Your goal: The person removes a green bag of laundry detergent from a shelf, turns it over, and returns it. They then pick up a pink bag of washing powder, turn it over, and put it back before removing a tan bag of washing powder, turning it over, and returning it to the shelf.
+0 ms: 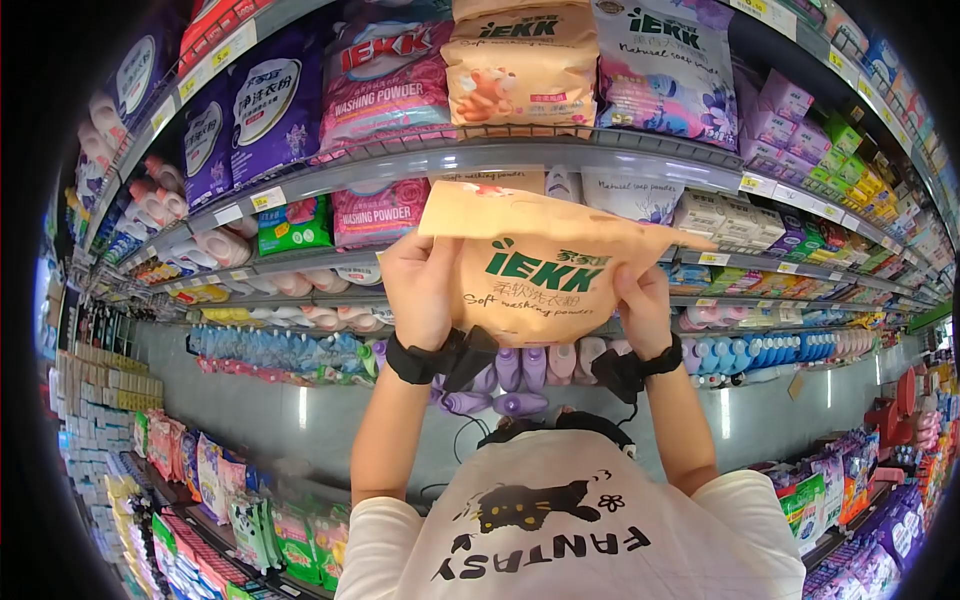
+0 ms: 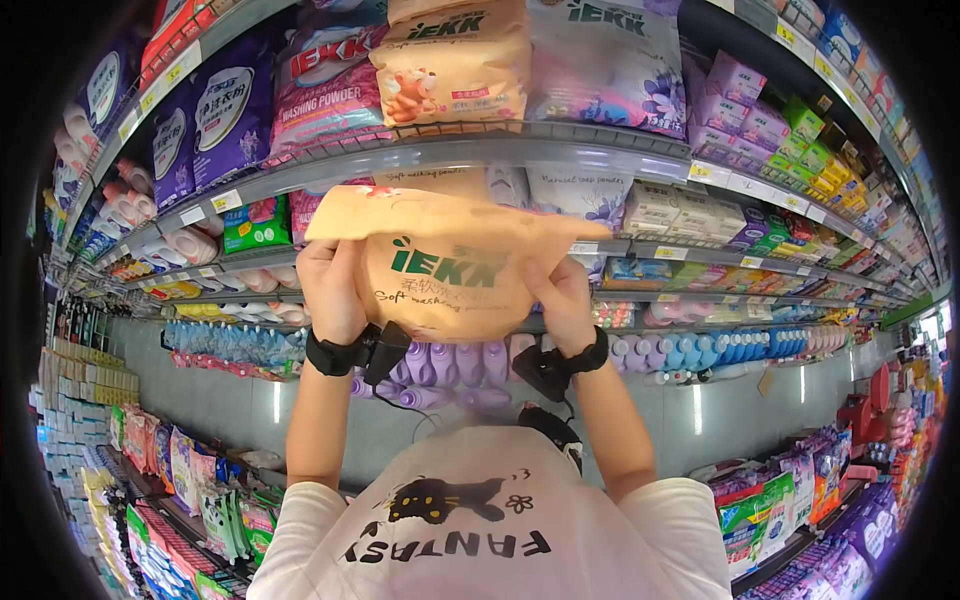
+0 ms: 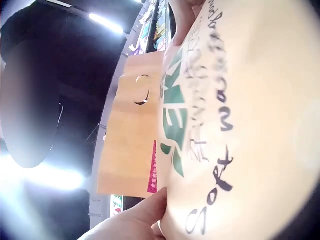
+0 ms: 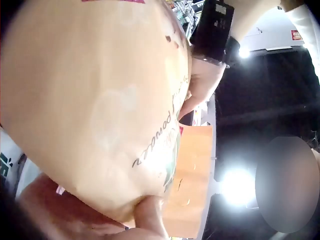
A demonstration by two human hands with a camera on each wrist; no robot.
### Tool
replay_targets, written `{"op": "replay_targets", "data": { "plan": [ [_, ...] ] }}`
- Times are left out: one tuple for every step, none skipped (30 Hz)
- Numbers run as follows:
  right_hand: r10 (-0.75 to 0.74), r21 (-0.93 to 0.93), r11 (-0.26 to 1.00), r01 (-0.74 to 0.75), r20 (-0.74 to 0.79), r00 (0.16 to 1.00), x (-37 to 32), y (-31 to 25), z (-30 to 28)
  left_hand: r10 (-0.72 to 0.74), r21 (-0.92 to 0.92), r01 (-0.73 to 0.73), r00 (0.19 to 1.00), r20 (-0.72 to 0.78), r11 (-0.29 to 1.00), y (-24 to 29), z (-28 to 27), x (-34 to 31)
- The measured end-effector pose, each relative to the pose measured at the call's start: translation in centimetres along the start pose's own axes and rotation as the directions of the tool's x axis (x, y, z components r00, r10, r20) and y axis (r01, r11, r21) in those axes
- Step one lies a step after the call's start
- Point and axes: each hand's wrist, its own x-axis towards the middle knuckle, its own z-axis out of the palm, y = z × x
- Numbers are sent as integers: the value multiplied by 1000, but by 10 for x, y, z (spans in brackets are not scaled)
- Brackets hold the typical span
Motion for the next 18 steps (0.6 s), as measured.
{"op": "replay_targets", "data": {
  "plan": [
    [19, -17, 1000, -18, 30, 999, 1, 5, -6, -44, 17, 44, 999, 25, 999, 1, -3, 1],
    [31, -1, 1000, -31, 62, 998, 5, 7, -13, -85, 37, 83, 995, 46, 996, 2, -9, 3],
    [39, -6, 999, -39, 55, 998, 6, 11, -17, -129, 58, 125, 989, 66, 990, 3, -13, 3],
    [47, -11, 999, -47, 44, 998, 9, 3, -12, -153, 44, 151, 986, 57, 988, 3, -13, 1],
    [55, -16, 998, -54, 31, 998, 11, -4, -7, -180, 30, 178, 982, 50, 983, 4, -13, -1],
    [63, 8, 998, -63, 32, 998, 13, -9, -3, -204, 15, 203, 978, 44, 979, 4, -12, -2],
    [76, 41, 996, -76, 17, 997, 15, -13, 0, -218, -15, 218, 975, 41, 976, 1, -10, -1],
    [93, 73, 993, -93, 3, 996, 15, -16, 3, -235, -46, 236, 971, 35, 971, -3, -10, -1],
    [111, 105, 988, -109, -10, 994, 15, -19, 5, -253, -77, 254, 967, 30, 964, -8, -11, -1],
    [117, 77, 991, -114, -33, 993, 15, -21, 5, -255, -51, 257, 966, 43, 965, -13, -14, 1],
    [142, 91, 986, -138, -40, 989, 15, -23, 5, -302, -35, 307, 947, 108, 951, -16, -21, 3],
    [166, 105, 981, -161, -46, 985, 15, -26, 4, -346, -17, 354, 922, 173, 935, -19, -29, 7],
    [187, 118, 976, -180, -48, 981, 17, -30, 4, -385, 3, 395, 893, 236, 919, -20, -33, 10],
    [207, 151, 968, -198, -46, 977, 18, -35, 5, -374, -46, 396, 896, 240, 917, -21, -30, 9],
    [213, 138, 969, -205, -44, 976, 19, -40, 4, -358, -96, 391, 900, 247, 915, -21, -23, 6],
    [214, 124, 970, -207, -40, 976, 21, -45, 3, -338, -146, 381, 906, 255, 913, -21, -20, 4],
    [207, 110, 973, -202, -35, 978, 26, -51, 4, -345, -134, 422, 855, 387, 897, -33, -29, 5],
    [200, 103, 975, -196, -33, 979, 31, -58, 6, -271, -113, 342, 873, 405, 933, -45, -31, 4]
  ]
}}
